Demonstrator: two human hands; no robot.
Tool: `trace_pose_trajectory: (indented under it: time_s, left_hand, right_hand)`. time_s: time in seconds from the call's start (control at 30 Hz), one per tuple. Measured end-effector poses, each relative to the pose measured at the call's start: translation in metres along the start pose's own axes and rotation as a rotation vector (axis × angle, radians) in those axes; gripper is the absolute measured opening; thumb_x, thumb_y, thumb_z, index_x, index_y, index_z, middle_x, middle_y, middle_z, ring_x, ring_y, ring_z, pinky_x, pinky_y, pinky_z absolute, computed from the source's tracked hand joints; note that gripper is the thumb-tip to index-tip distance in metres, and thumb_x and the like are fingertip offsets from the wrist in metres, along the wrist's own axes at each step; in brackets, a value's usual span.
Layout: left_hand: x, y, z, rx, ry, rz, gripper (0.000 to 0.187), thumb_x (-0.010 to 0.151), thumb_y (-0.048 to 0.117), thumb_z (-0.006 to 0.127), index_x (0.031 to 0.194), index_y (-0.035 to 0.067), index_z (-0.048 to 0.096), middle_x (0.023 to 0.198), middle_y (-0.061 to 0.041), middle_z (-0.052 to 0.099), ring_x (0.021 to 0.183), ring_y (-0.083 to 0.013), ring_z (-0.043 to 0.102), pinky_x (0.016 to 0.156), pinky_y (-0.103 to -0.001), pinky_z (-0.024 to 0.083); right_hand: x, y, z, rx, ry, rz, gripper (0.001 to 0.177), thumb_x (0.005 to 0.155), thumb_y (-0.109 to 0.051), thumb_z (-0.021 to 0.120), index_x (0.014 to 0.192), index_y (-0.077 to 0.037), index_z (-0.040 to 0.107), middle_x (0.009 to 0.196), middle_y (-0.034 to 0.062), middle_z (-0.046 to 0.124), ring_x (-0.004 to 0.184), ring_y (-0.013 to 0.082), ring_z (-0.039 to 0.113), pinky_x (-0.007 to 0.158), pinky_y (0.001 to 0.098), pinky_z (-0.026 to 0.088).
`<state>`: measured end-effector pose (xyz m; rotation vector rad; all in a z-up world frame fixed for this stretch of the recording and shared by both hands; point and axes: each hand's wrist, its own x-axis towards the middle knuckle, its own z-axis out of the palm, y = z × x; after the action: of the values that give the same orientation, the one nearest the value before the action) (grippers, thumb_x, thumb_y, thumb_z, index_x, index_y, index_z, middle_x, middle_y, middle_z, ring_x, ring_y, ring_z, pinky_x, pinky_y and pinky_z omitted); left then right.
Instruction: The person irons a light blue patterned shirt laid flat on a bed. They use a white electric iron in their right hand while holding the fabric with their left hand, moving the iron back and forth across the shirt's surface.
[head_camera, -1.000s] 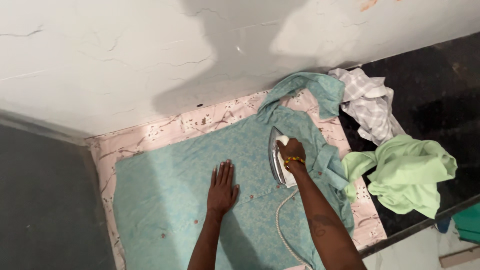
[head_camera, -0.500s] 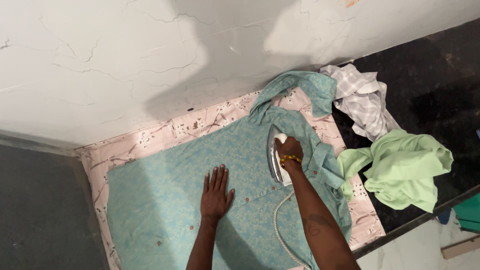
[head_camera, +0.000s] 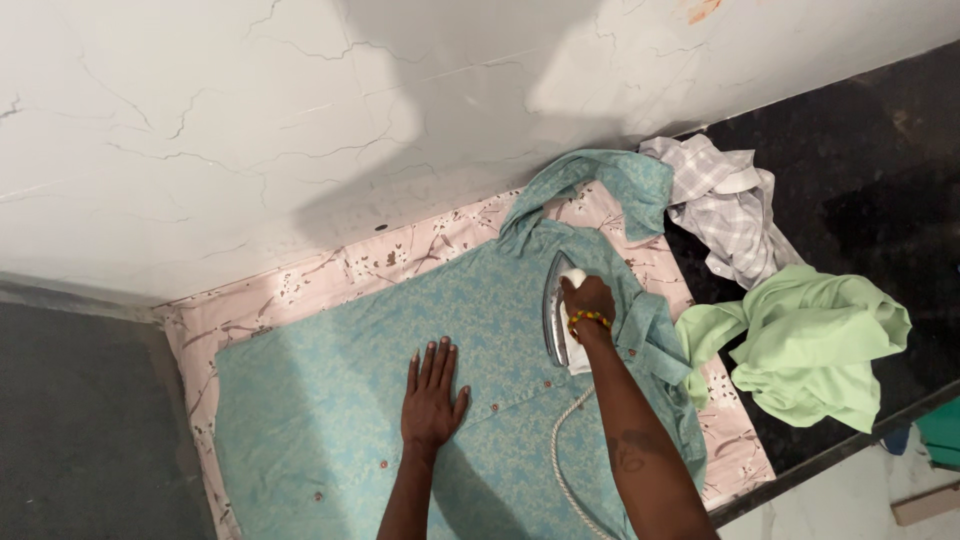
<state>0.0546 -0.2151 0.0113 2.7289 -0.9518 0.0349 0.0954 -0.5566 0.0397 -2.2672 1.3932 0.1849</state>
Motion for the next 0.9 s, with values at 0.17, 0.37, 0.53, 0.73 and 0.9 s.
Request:
trace_pose_trajectory:
  time_s: [0.17, 0.37, 0.53, 0.73, 0.9]
  left_hand:
    - [0.002, 0.0, -0.003, 0.003, -0.009, 0.003, 0.071, 0.101, 0.048, 0.031, 0.16, 0.012, 0.02, 0.169, -0.005, 0.017, 0.155, -0.0229, 0.013, 0.127, -0.044, 0.004]
    - [0.002, 0.0, -0.004, -0.004, -0.005, 0.004, 0.071, 0.101, 0.049, 0.03, 0.161, 0.012, 0.02, 0.169, -0.006, 0.017, 0.155, -0.0234, 0.013, 0.127, -0.044, 0.005]
    - [0.001, 0.001, -0.004, -0.009, 0.01, 0.004, 0.07, 0.102, 0.048, 0.029, 0.161, 0.012, 0.02, 0.169, -0.006, 0.018, 0.155, -0.0235, 0.014, 0.127, -0.044, 0.005]
    - [0.002, 0.0, -0.004, -0.013, 0.033, 0.009, 0.07, 0.103, 0.049, 0.029, 0.161, 0.012, 0.022, 0.169, -0.006, 0.019, 0.155, -0.0233, 0.015, 0.127, -0.044, 0.005]
    - [0.001, 0.0, -0.001, -0.012, 0.048, 0.012, 0.069, 0.103, 0.049, 0.027, 0.161, 0.013, 0.021, 0.169, -0.006, 0.018, 0.156, -0.0226, 0.013, 0.128, -0.044, 0.005]
  right_hand:
    - [0.011, -0.003, -0.005, 0.019, 0.001, -0.033, 0.056, 0.089, -0.053, 0.073, 0.106, 0.0, 0.074, 0.109, 0.027, 0.074, 0.102, 0.0439, 0.072, 0.085, 0.0504, 0.058]
    - [0.002, 0.011, 0.001, -0.025, -0.001, -0.028, 0.058, 0.088, -0.054, 0.074, 0.105, 0.001, 0.074, 0.11, 0.0268, 0.073, 0.102, 0.0438, 0.072, 0.086, 0.0502, 0.058]
    - [0.016, 0.008, -0.003, -0.017, 0.012, -0.023, 0.057, 0.089, -0.055, 0.073, 0.105, 0.0, 0.075, 0.11, 0.0275, 0.073, 0.103, 0.0438, 0.071, 0.086, 0.0498, 0.058]
    - [0.016, 0.004, -0.01, 0.019, 0.003, 0.006, 0.055, 0.09, -0.052, 0.073, 0.106, 0.0, 0.074, 0.11, 0.0269, 0.073, 0.102, 0.0437, 0.071, 0.086, 0.0507, 0.058]
    - [0.009, 0.014, -0.005, 0.019, -0.003, 0.047, 0.055, 0.09, -0.053, 0.073, 0.106, -0.001, 0.074, 0.109, 0.0262, 0.073, 0.101, 0.0431, 0.072, 0.085, 0.0505, 0.058]
